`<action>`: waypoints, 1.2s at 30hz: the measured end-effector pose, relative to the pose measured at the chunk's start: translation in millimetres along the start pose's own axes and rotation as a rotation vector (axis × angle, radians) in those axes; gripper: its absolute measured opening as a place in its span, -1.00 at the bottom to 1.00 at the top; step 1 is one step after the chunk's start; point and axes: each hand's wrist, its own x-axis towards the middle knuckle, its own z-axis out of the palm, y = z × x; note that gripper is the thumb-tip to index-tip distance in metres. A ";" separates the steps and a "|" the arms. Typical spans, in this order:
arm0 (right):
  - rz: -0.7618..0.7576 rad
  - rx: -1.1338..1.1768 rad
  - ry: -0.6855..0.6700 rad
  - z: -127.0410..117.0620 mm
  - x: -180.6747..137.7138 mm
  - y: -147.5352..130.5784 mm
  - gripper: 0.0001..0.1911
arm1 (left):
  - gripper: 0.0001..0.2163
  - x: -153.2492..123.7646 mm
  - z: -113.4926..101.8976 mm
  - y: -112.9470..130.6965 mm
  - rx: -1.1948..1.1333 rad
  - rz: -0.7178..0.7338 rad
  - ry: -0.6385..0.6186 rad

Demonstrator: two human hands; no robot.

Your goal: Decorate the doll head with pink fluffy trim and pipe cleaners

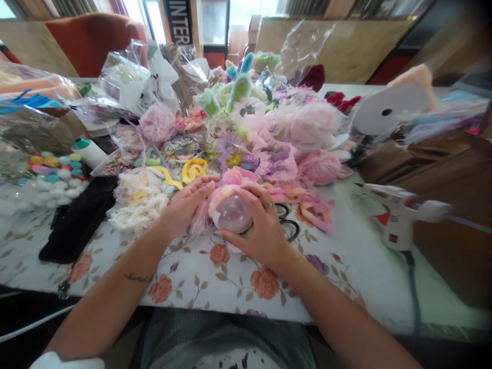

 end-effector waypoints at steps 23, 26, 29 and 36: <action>-0.021 0.013 -0.002 1.6 -0.6 1.1 -0.21 | -0.62 0.9 3.5 -6.9 0.029 -0.006 -0.039; -0.022 0.011 0.001 1.6 -0.7 0.9 -0.21 | -0.63 0.8 2.2 -8.6 0.018 -0.009 -0.060; 0.005 0.011 0.014 0.9 -0.4 0.5 -0.19 | -0.63 2.2 1.0 -5.8 0.093 0.036 0.030; 0.095 -0.006 0.059 -0.9 2.2 1.6 -0.19 | -0.74 -1.8 -7.7 9.4 0.483 0.270 0.391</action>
